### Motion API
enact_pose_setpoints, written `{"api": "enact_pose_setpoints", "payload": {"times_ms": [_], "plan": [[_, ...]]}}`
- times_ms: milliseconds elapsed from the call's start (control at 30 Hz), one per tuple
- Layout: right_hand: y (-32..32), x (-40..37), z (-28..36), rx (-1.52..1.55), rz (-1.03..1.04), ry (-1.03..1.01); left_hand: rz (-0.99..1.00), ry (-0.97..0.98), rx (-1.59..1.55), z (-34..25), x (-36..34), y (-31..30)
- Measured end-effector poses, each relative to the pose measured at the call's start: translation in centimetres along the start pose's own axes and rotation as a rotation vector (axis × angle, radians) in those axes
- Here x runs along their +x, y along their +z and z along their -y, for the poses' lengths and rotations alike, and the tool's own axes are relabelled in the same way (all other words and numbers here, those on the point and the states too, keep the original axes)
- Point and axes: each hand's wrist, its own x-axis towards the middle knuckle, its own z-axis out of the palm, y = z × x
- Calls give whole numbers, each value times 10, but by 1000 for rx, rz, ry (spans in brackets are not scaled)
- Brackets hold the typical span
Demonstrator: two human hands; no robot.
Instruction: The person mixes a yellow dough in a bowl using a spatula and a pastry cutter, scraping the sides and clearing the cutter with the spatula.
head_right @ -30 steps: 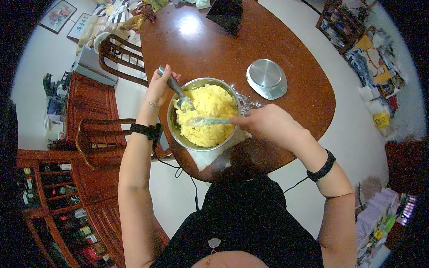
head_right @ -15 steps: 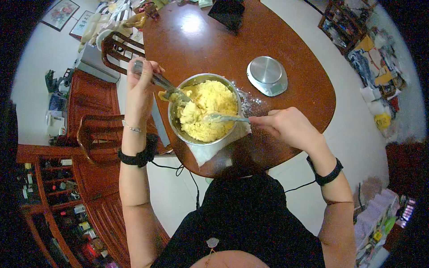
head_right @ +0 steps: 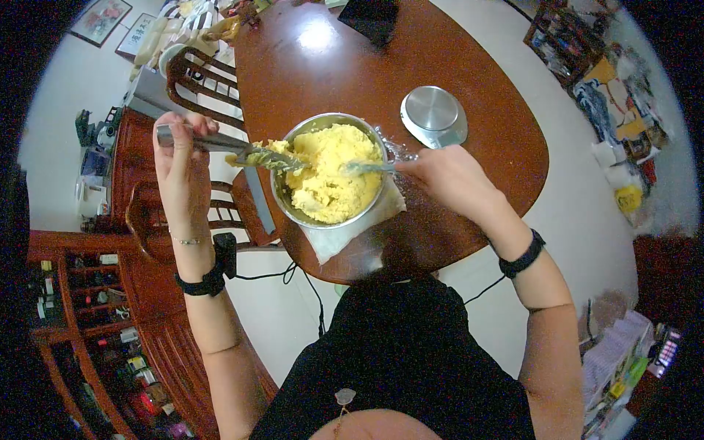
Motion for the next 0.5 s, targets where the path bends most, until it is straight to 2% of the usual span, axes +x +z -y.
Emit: {"api": "enact_pose_setpoints", "payload": {"times_ms": [100, 333, 500], "plan": [[25, 18, -6, 94, -45, -5, -48, -16, 5, -3, -13, -4], [75, 62, 8, 50, -150, -15, -3, -46, 34, 4, -52, -12], [98, 73, 22, 67, -29, -62, 32, -99, 17, 22, -68, -10]]}}
